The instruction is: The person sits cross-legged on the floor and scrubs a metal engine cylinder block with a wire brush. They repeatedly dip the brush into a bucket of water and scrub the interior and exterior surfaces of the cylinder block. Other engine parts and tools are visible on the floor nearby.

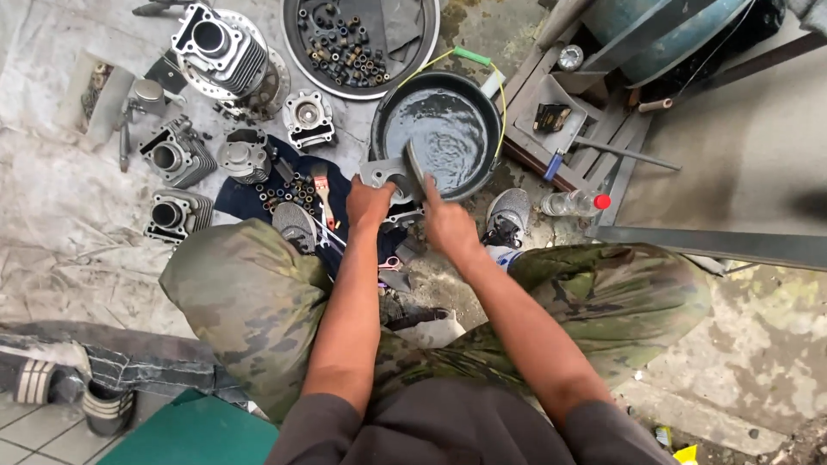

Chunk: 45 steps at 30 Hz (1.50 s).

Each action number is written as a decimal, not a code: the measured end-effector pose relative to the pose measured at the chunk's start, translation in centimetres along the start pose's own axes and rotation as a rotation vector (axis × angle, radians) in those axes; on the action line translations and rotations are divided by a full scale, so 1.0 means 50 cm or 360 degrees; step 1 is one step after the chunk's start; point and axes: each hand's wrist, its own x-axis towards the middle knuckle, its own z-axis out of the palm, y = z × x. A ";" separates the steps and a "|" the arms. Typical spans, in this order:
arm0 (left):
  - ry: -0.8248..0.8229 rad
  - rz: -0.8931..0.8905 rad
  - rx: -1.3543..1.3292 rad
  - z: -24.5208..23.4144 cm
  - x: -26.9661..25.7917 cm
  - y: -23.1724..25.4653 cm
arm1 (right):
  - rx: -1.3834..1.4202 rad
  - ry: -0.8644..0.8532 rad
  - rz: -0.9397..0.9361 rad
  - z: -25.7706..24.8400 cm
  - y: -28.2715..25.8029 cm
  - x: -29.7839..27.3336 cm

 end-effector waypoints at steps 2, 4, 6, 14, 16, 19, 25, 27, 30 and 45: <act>-0.0003 0.0014 -0.0010 0.001 0.004 -0.010 | -0.0022 -0.0101 0.0061 0.038 0.029 0.064; -0.0008 0.0042 -0.0018 0.002 0.014 -0.014 | -0.0043 -0.0188 0.0126 0.045 0.041 0.083; 0.0000 0.0017 -0.0003 0.005 0.029 -0.033 | -0.0007 -0.0229 0.0151 0.037 0.029 0.050; 0.0048 0.0008 -0.0006 0.018 0.029 -0.033 | -0.0075 -0.0426 0.0399 -0.042 0.046 -0.077; 0.0073 -0.0005 0.0023 0.022 0.034 -0.032 | -0.0022 -0.0451 0.0481 -0.037 0.040 -0.071; 0.0090 -0.0040 0.0048 0.023 0.043 -0.039 | -0.0215 -0.0492 0.0285 -0.030 -0.004 -0.039; 0.0048 0.0049 -0.0018 0.002 0.011 -0.016 | -0.0156 -0.0196 0.0087 -0.031 0.009 0.031; 0.0055 0.0039 -0.0012 0.012 0.031 -0.036 | -0.0243 -0.0299 0.0026 -0.032 0.019 -0.017; 0.0055 -0.0030 0.0104 0.021 0.053 -0.053 | -0.0277 -0.0571 0.0118 -0.033 0.040 -0.084; -0.0036 0.0024 -0.0023 -0.005 0.009 -0.012 | -0.0087 -0.0172 0.0144 0.020 0.075 -0.034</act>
